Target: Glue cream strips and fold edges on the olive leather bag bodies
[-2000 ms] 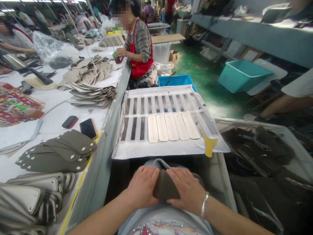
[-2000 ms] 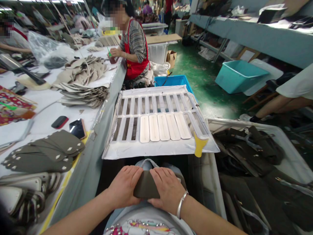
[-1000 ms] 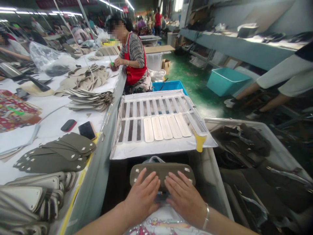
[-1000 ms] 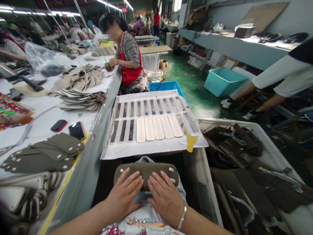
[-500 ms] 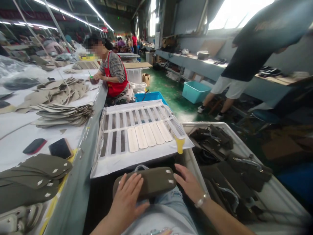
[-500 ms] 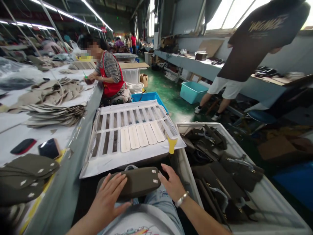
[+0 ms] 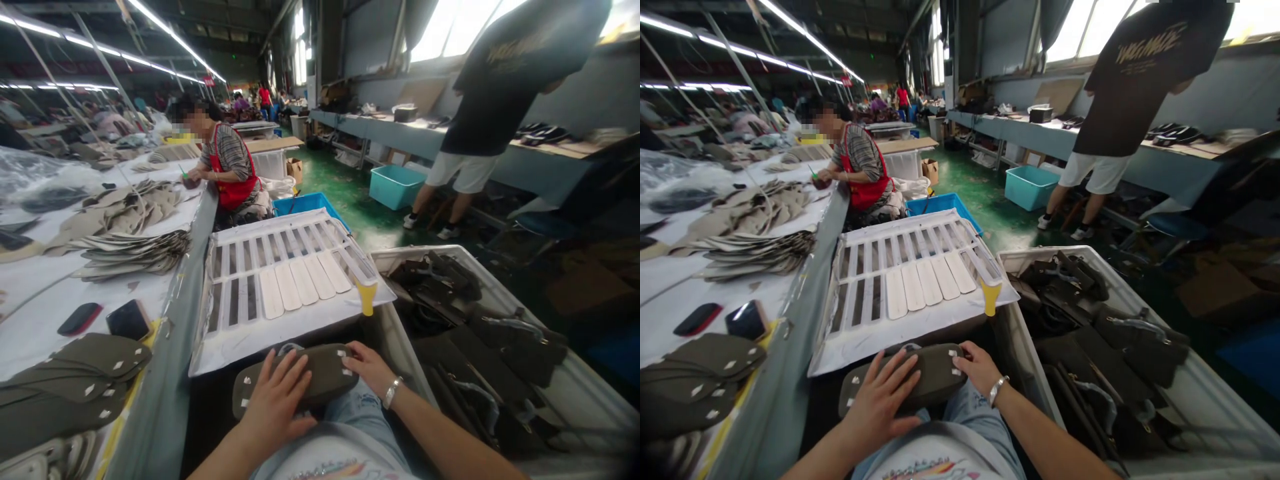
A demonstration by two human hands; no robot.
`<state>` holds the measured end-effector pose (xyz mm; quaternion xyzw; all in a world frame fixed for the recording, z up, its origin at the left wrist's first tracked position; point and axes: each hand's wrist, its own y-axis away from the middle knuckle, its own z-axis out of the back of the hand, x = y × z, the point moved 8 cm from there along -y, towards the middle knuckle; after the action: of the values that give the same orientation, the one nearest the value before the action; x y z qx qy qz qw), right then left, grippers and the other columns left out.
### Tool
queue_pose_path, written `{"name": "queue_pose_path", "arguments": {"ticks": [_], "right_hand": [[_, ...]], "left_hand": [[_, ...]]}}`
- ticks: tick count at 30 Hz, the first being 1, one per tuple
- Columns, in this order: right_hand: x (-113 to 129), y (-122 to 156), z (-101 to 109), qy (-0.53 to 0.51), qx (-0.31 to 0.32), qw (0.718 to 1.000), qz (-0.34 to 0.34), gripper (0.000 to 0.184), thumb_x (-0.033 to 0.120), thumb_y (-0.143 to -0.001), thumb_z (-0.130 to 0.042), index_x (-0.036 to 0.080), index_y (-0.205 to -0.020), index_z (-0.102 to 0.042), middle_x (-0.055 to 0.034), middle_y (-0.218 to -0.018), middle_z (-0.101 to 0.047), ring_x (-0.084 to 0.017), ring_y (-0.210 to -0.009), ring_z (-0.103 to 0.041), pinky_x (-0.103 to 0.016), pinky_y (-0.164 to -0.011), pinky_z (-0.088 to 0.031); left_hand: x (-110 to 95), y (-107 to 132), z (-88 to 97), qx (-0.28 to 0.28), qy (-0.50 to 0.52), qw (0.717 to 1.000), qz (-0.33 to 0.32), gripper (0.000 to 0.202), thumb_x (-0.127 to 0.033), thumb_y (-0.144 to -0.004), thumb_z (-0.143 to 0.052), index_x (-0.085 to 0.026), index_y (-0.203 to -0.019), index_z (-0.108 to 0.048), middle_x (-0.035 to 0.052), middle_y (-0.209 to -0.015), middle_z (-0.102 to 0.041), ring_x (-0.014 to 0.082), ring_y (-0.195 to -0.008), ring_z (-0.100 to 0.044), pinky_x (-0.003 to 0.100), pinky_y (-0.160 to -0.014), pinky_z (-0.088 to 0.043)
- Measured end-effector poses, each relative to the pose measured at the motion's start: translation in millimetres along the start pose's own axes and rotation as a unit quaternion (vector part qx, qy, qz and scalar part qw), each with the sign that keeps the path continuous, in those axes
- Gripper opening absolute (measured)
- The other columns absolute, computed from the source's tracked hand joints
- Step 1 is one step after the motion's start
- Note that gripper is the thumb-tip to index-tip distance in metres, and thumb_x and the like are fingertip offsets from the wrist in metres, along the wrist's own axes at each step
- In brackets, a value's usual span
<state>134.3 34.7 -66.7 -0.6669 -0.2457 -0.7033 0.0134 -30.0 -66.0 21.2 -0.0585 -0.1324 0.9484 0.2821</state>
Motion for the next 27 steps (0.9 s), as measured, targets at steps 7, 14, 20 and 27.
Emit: {"name": "queue_pose_path", "arguments": {"ticks": [7, 14, 20, 27], "right_hand": [[-0.6, 10.0, -4.0, 0.033, -0.036, 0.999, 0.011, 0.03, 0.038, -0.064, -0.058, 0.017, -0.087, -0.059, -0.0026, -0.081, -0.063, -0.02, -0.08, -0.056, -0.033, -0.075, -0.043], [10.1, 9.4, -9.6, 0.091, 0.013, 0.996, -0.016, 0.039, 0.043, -0.061, -0.057, 0.018, -0.091, -0.059, -0.0057, -0.092, -0.065, -0.025, -0.091, -0.057, -0.034, -0.08, -0.045], [11.7, 2.7, -8.4, 0.047, 0.0, 0.999, 0.002, 0.033, 0.042, -0.06, -0.063, 0.017, -0.082, -0.06, -0.0041, -0.081, -0.064, -0.021, -0.079, -0.056, -0.032, -0.073, -0.045], [-10.7, 8.5, -6.0, -0.098, 0.05, 0.993, -0.03, 0.04, 0.043, -0.062, -0.07, 0.018, -0.09, -0.059, -0.0039, -0.087, -0.063, -0.019, -0.082, -0.057, -0.033, -0.077, -0.044]], "left_hand": [[43.6, 77.6, 33.6, -0.021, -0.131, 0.988, 0.078, 0.043, -0.045, -0.078, -0.057, -0.016, -0.11, -0.059, 0.0089, -0.129, -0.05, 0.0301, -0.123, -0.039, 0.05, -0.108, -0.014], [58.1, 92.1, 16.4, 0.018, -0.037, 0.986, 0.163, 0.05, -0.043, -0.076, -0.06, -0.019, -0.119, -0.053, 0.0099, -0.132, -0.047, 0.0294, -0.124, -0.038, 0.051, -0.101, -0.033], [79.6, 110.5, -0.5, -0.005, 0.107, 0.968, 0.228, 0.047, -0.034, -0.078, -0.06, -0.024, -0.123, -0.05, 0.0112, -0.143, -0.028, 0.0283, -0.128, -0.031, 0.047, -0.102, -0.035], [85.1, 124.9, -15.0, 0.009, 0.183, 0.956, 0.231, 0.044, -0.031, -0.083, -0.052, -0.033, -0.127, -0.045, 0.0055, -0.145, -0.023, 0.0285, -0.129, -0.031, 0.049, -0.101, -0.033]]}}
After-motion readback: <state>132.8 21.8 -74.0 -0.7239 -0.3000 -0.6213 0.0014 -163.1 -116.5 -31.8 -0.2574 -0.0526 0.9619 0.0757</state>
